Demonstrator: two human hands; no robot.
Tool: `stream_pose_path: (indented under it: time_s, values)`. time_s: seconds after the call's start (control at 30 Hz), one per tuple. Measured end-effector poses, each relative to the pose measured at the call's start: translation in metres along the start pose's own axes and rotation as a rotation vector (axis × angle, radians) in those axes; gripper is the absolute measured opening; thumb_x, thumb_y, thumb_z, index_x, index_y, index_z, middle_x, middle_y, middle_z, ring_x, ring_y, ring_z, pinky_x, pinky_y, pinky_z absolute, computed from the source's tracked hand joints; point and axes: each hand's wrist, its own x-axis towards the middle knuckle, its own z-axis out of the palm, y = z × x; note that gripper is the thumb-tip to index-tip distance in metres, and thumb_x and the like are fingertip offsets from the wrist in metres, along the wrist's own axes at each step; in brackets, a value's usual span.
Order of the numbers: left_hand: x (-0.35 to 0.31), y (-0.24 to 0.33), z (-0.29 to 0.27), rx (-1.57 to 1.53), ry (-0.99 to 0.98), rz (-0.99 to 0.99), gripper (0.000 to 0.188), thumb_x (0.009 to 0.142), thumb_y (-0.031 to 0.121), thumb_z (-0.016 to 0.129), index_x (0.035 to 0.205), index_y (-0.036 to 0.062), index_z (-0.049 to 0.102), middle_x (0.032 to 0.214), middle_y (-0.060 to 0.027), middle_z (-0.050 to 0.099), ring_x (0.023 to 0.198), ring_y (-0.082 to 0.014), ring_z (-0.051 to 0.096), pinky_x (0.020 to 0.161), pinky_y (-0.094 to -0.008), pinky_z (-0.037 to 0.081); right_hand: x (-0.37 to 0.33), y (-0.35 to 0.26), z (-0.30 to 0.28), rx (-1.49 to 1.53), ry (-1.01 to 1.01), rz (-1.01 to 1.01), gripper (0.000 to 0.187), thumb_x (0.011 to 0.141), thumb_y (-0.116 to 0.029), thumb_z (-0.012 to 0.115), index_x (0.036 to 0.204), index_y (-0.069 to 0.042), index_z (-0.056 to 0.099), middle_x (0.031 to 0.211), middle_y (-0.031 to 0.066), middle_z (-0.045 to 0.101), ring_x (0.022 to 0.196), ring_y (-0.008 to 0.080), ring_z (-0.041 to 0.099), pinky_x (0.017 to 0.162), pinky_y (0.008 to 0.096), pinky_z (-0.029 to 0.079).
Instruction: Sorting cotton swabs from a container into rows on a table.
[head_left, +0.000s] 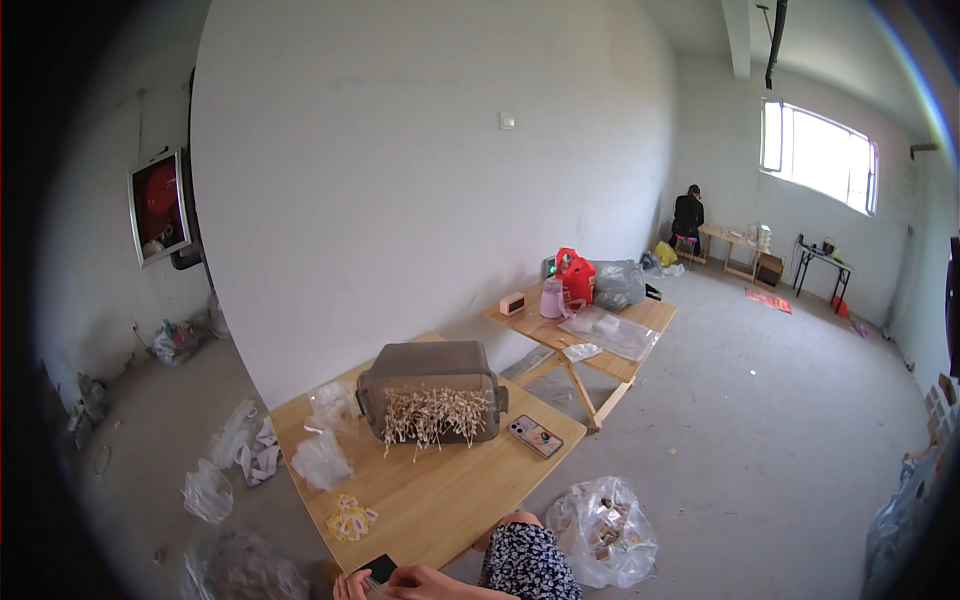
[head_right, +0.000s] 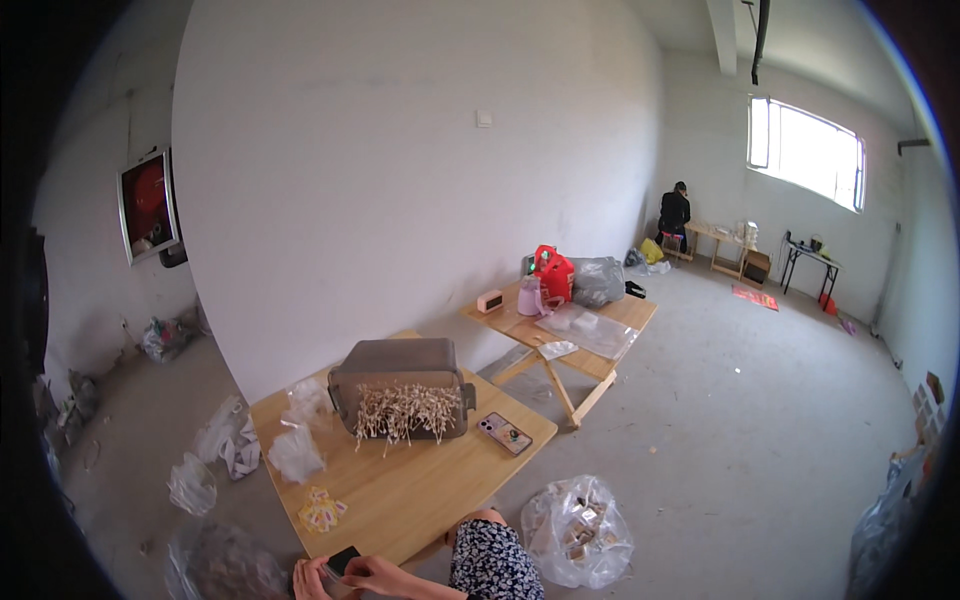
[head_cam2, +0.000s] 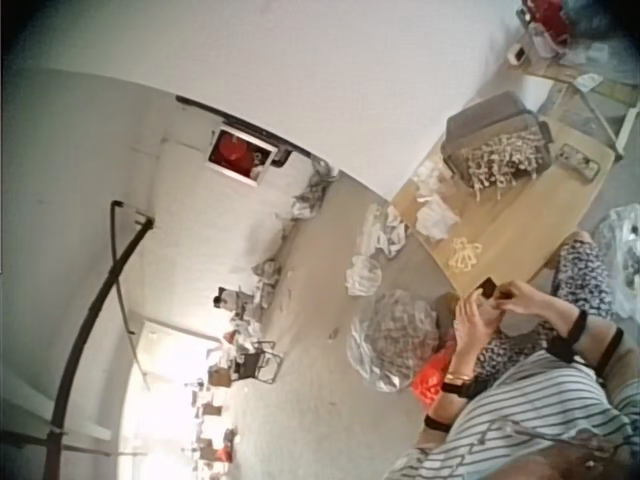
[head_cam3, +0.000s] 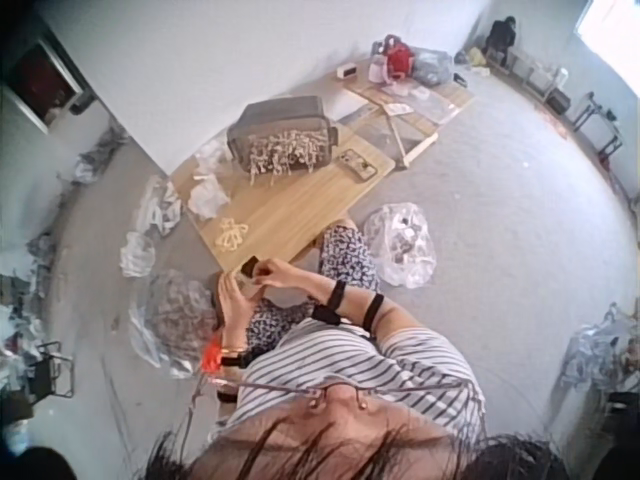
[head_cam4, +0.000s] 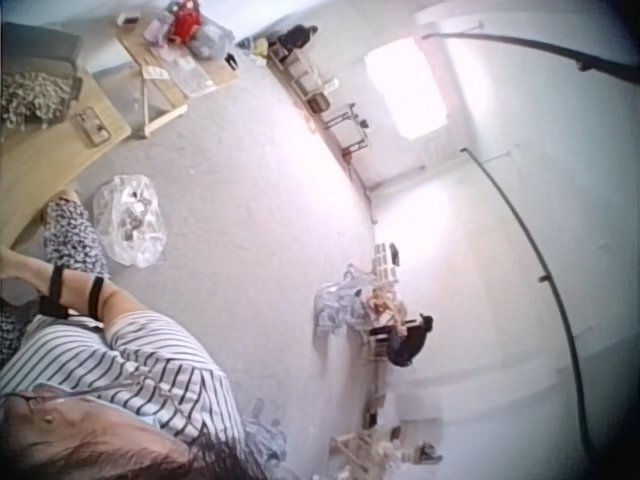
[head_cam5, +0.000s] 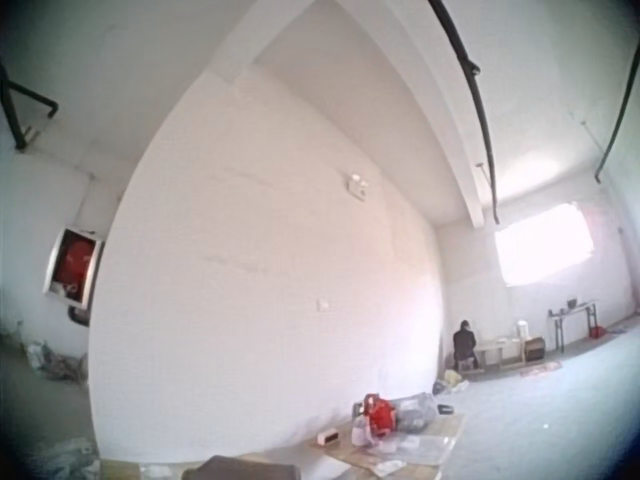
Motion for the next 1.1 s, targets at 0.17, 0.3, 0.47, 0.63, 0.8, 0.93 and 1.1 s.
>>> stream_pose_path:
  time_s: [0.17,0.3,0.47,0.63,0.8,0.93,1.1]
  values:
    - [-0.006,-0.009,-0.001,0.028,-0.023,0.049,0.078,0.071,0.042,0.087,0.129,0.0018,0.053,0.115,-0.0193,0.057,0.109,-0.0411,0.054,0.097,-0.0514,0.045,-0.004,-0.006,0.002,-0.096,0.068,0.041,0.022,0.088,-0.025,0.073,0.093,-0.003,0.072,0.075,0.0087,0.069,0.071,0.0169,0.063,0.067,0.0345,0.052]
    - [-0.006,-0.007,-0.004,-0.051,-0.041,0.027,0.069,0.074,0.036,0.086,0.127,0.0047,0.056,0.114,-0.0183,0.056,0.110,-0.0394,0.053,0.097,-0.0509,0.044,0.002,0.016,0.005,-0.069,0.000,0.039,0.024,0.093,-0.028,0.068,0.095,-0.004,0.071,0.080,0.0060,0.069,0.075,0.0144,0.062,0.072,0.0332,0.051]
    - [-0.014,-0.015,-0.005,-0.043,-0.049,-0.052,0.063,0.075,0.029,0.085,0.127,0.0064,0.057,0.116,-0.0173,0.056,0.111,-0.0380,0.053,0.099,-0.0517,0.042,0.008,0.038,0.009,-0.015,-0.149,0.064,0.029,0.094,-0.031,0.069,0.098,-0.002,0.069,0.083,0.0045,0.069,0.081,0.0120,0.060,0.076,0.0323,0.050]
    - [-0.018,-0.028,-0.001,-0.016,-0.051,-0.079,0.060,0.069,0.025,0.087,0.122,0.0105,0.061,0.112,-0.0115,0.058,0.111,-0.0311,0.056,0.097,-0.0453,0.043,0.004,0.050,0.001,0.032,-0.068,0.140,0.025,0.098,-0.024,0.066,0.102,0.001,0.068,0.085,0.0047,0.069,0.079,0.0109,0.060,0.072,0.0281,0.050]
    - [-0.034,-0.083,0.010,0.010,-0.124,-0.200,0.074,0.064,0.027,0.089,0.130,0.0144,0.057,0.116,-0.0091,0.055,0.115,-0.0340,0.052,0.100,-0.0477,0.040,0.000,0.049,-0.014,0.076,-0.070,0.320,0.024,0.101,-0.022,0.064,0.107,0.002,0.067,0.091,0.0036,0.069,0.083,0.0108,0.064,0.075,0.0259,0.052]
    - [-0.055,-0.130,0.019,0.055,-0.171,-0.279,0.073,0.066,0.030,0.089,0.130,0.0143,0.057,0.118,-0.0093,0.055,0.115,-0.0326,0.052,0.097,-0.0468,0.041,-0.006,0.072,-0.014,0.144,-0.085,0.388,0.024,0.101,-0.021,0.063,0.108,0.002,0.068,0.095,0.0042,0.071,0.085,0.0107,0.065,0.077,0.0255,0.053]
    - [-0.077,-0.178,0.033,0.194,-0.264,-0.352,0.070,0.066,0.034,0.088,0.126,0.0116,0.058,0.117,-0.0083,0.056,0.115,-0.0307,0.053,0.097,-0.0459,0.040,-0.006,0.077,-0.010,0.192,-0.038,0.460,0.024,0.101,-0.022,0.064,0.104,0.002,0.068,0.087,0.0040,0.068,0.078,0.0106,0.062,0.072,0.0252,0.051]
